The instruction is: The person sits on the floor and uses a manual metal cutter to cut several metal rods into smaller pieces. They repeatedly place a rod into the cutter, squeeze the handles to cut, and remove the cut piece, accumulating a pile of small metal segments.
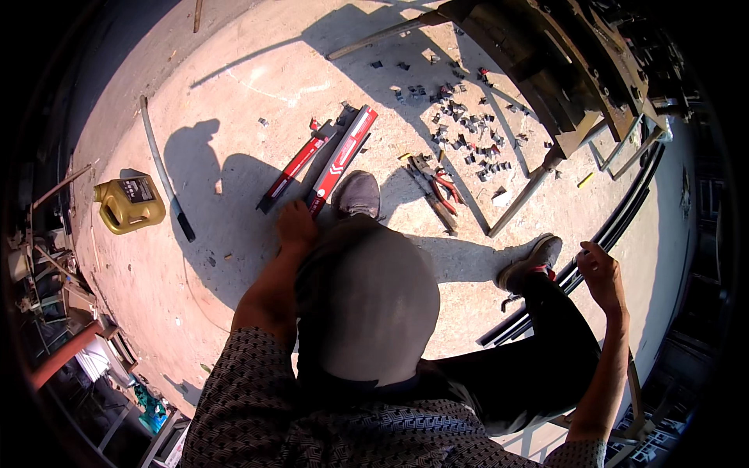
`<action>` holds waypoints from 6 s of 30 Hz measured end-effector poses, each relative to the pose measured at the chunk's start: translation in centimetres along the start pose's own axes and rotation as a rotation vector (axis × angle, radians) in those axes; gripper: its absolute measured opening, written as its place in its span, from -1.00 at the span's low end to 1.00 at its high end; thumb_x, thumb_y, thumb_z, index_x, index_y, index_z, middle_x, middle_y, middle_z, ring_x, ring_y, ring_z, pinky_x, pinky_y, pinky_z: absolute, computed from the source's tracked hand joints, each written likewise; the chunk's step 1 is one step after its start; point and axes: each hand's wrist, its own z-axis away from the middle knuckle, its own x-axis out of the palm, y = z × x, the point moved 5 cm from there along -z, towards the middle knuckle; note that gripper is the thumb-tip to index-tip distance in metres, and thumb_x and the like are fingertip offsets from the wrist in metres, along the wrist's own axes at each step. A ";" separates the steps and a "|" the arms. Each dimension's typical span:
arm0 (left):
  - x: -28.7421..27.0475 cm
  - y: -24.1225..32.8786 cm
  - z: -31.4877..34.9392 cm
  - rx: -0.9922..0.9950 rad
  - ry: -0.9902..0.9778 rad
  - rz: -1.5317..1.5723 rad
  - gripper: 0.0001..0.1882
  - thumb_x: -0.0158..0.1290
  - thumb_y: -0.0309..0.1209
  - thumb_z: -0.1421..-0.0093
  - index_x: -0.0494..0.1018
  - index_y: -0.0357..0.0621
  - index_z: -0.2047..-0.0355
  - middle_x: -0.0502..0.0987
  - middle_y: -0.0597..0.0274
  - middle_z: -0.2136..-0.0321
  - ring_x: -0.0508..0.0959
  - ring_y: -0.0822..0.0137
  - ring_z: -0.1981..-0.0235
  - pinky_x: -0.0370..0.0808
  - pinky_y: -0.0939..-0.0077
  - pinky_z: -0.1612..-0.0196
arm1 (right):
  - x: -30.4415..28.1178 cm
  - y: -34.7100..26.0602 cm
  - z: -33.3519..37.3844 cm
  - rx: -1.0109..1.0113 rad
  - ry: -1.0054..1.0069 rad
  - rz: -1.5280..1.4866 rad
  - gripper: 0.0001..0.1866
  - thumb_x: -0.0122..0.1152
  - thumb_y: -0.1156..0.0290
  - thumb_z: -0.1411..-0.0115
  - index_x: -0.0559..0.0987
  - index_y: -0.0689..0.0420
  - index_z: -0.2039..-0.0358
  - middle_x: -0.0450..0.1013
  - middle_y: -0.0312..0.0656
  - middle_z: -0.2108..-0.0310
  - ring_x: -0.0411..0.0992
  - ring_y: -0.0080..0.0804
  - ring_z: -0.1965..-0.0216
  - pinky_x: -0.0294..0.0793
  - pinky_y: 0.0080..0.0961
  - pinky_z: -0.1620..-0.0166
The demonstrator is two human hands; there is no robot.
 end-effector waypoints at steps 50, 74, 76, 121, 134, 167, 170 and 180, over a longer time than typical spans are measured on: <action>-2.5 -1.5 5.8 0.042 -0.213 0.167 -0.49 0.03 -0.03 -0.39 0.46 -0.28 -0.02 0.58 0.08 0.16 0.61 0.23 0.12 0.58 0.32 0.07 | -2.0 -2.0 0.7 -0.002 0.029 -0.001 -0.64 0.25 0.33 -0.32 0.60 0.23 -0.06 0.56 -0.12 0.49 0.52 -0.41 0.43 0.53 -0.39 0.24; -3.6 -1.6 5.6 -0.043 -0.424 0.695 -0.40 0.01 0.07 -0.40 0.47 -0.29 -0.06 0.58 0.15 0.21 0.60 0.33 0.17 0.55 0.39 0.09 | -1.9 -3.0 -0.4 0.010 0.004 0.050 -0.66 0.25 0.35 -0.33 0.59 0.23 -0.06 0.58 -0.08 0.45 0.57 -0.33 0.38 0.56 -0.36 0.18; -5.6 -1.5 5.6 -0.082 -0.496 0.896 -0.40 0.01 0.08 -0.40 0.47 -0.29 -0.06 0.58 0.16 0.22 0.59 0.33 0.18 0.55 0.40 0.09 | -2.2 -3.2 -0.2 0.001 0.019 0.030 -0.65 0.24 0.34 -0.34 0.59 0.23 -0.06 0.58 -0.07 0.45 0.57 -0.33 0.38 0.56 -0.36 0.18; -36.1 17.0 0.9 0.517 -0.137 0.123 -0.52 -0.06 -0.04 -0.48 0.47 -0.32 0.18 0.56 -0.18 0.42 0.56 -0.04 0.33 0.47 0.16 0.17 | -5.0 -9.8 6.6 -0.320 0.157 0.022 -0.53 0.23 0.14 -0.34 0.59 0.18 -0.12 0.63 0.13 0.22 0.61 0.04 0.16 0.58 -0.16 0.03; -28.2 19.4 4.0 0.381 -0.087 0.130 -0.46 -0.14 0.00 -0.48 0.42 -0.35 0.06 0.60 -0.40 0.20 0.59 -0.34 0.09 0.49 -0.06 0.03 | -1.5 -9.7 1.2 -0.406 0.018 -0.117 -0.58 0.21 0.04 -0.33 0.65 0.19 0.16 0.59 0.12 0.40 0.59 0.10 0.23 0.56 -0.13 0.10; -24.9 23.5 10.1 -0.010 -0.192 0.241 -0.57 -0.14 -0.10 -0.51 0.37 -0.29 0.03 0.59 -0.37 0.12 0.59 -0.36 0.08 0.50 -0.10 0.02 | 9.5 -18.1 -13.1 -0.181 0.095 -1.098 -0.38 -0.05 -0.05 -0.41 0.59 0.37 0.32 0.54 0.21 0.52 0.61 0.09 0.36 0.55 -0.10 0.11; -25.7 24.1 10.6 0.086 -0.153 0.088 -0.56 -0.14 -0.09 -0.50 0.35 -0.29 -0.01 0.60 -0.36 0.14 0.59 -0.36 0.10 0.50 -0.10 0.02 | 9.6 -18.3 -13.0 -0.193 0.104 -1.114 -0.38 -0.04 -0.05 -0.41 0.58 0.38 0.32 0.54 0.19 0.52 0.60 0.05 0.41 0.55 -0.12 0.13; -27.6 25.6 12.3 0.134 -0.156 0.001 -0.50 -0.15 -0.08 -0.50 0.31 -0.35 -0.09 0.60 -0.35 0.14 0.61 -0.29 0.10 0.52 -0.04 0.01 | 8.9 -18.1 -12.0 -0.190 0.030 -1.266 -0.37 -0.01 -0.07 -0.43 0.58 0.38 0.31 0.54 -0.02 0.52 0.55 -0.33 0.54 0.58 -0.32 0.39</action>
